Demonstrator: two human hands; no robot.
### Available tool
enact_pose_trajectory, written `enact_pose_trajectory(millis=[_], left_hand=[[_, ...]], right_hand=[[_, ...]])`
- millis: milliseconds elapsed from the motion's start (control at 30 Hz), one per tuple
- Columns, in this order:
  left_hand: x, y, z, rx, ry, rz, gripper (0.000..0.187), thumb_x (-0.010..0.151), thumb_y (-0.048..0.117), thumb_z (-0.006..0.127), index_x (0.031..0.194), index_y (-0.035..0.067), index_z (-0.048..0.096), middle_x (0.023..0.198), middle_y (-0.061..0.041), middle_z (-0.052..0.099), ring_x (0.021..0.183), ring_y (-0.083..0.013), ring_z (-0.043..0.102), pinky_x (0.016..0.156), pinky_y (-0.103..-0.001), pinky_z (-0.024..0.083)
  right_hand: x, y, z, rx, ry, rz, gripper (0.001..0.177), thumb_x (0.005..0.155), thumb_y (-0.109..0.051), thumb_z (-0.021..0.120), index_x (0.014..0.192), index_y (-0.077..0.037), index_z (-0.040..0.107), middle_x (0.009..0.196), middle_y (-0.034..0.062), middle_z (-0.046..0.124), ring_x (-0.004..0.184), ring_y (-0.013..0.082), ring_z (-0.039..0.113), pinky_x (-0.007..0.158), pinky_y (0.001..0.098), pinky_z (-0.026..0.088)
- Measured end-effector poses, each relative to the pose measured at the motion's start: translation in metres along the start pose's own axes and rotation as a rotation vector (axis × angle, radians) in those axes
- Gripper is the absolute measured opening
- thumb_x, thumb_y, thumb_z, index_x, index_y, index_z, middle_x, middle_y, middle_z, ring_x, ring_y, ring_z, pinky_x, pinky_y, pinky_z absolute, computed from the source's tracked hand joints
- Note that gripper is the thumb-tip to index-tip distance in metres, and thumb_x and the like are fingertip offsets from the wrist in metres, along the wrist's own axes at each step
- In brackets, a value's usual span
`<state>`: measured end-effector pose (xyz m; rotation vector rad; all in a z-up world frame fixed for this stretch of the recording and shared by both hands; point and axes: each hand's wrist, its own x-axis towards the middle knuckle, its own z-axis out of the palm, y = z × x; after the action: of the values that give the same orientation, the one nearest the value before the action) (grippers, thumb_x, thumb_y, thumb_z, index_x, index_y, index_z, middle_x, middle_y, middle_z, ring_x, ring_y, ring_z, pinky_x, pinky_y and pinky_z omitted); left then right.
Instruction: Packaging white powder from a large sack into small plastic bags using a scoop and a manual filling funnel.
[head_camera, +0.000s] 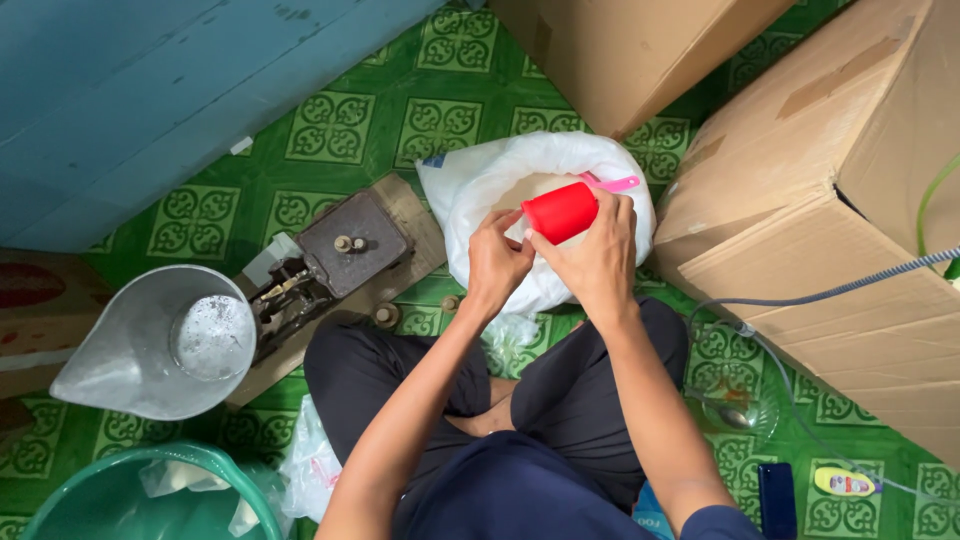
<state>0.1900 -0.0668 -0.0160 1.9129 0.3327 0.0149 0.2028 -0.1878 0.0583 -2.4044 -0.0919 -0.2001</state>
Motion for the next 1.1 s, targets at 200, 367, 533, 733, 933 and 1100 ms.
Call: enact_pose_trajectory(millis=[200,367,533,733,933,1100], left_hand=[[-0.001,0.001,-0.002,-0.014,0.008,0.006,0.044,0.078,0.012,0.063,0.119,-0.004,0.066,0.118,-0.018,0.065,0.070,-0.0306,0.073,0.063,-0.036,0.059],[-0.003,0.001,-0.003,-0.002,0.011,0.014,0.043,0.080,0.011,0.062,0.119,-0.005,0.065,0.118,-0.018,0.065,0.069,-0.0298,0.073,0.063,-0.037,0.059],[-0.005,0.003,-0.004,-0.009,0.016,0.016,0.042,0.079,0.010,0.062,0.118,-0.005,0.066,0.117,-0.018,0.065,0.069,-0.0301,0.073,0.064,-0.039,0.059],[-0.005,-0.006,-0.002,-0.012,0.023,0.028,0.041,0.079,0.011,0.063,0.117,-0.002,0.068,0.116,-0.016,0.065,0.069,-0.0305,0.073,0.064,-0.040,0.059],[-0.009,-0.001,-0.007,0.010,0.024,0.018,0.041,0.079,0.012,0.064,0.117,-0.002,0.068,0.117,-0.015,0.066,0.069,-0.0304,0.073,0.066,-0.039,0.059],[-0.012,-0.004,-0.011,0.028,0.016,0.014,0.045,0.076,0.009,0.063,0.119,-0.003,0.067,0.120,-0.016,0.065,0.071,-0.0325,0.073,0.068,-0.041,0.059]], right_hand=[[-0.002,0.004,0.008,-0.021,0.054,-0.069,0.088,0.057,-0.030,0.095,0.124,0.003,0.048,0.114,0.0224,0.047,0.107,0.0479,0.054,0.089,0.0545,0.047],[-0.003,0.003,0.009,-0.021,0.085,-0.121,0.090,0.055,-0.029,0.096,0.125,0.001,0.048,0.114,0.0210,0.047,0.106,0.0456,0.054,0.089,0.0527,0.047],[-0.004,0.003,0.011,-0.042,0.104,-0.151,0.091,0.053,-0.026,0.096,0.125,0.001,0.048,0.115,0.0214,0.046,0.105,0.0454,0.054,0.088,0.0534,0.047],[-0.006,-0.004,0.009,-0.046,0.113,-0.163,0.092,0.052,-0.025,0.097,0.125,0.001,0.048,0.115,0.0209,0.046,0.105,0.0448,0.054,0.088,0.0532,0.047],[-0.006,-0.002,0.010,0.000,0.090,-0.132,0.088,0.053,-0.026,0.096,0.122,0.002,0.049,0.113,0.0220,0.047,0.104,0.0468,0.054,0.087,0.0540,0.047],[0.001,0.027,0.017,0.072,0.064,-0.081,0.080,0.058,-0.030,0.094,0.115,0.004,0.050,0.109,0.0232,0.049,0.101,0.0494,0.055,0.088,0.0549,0.046]])
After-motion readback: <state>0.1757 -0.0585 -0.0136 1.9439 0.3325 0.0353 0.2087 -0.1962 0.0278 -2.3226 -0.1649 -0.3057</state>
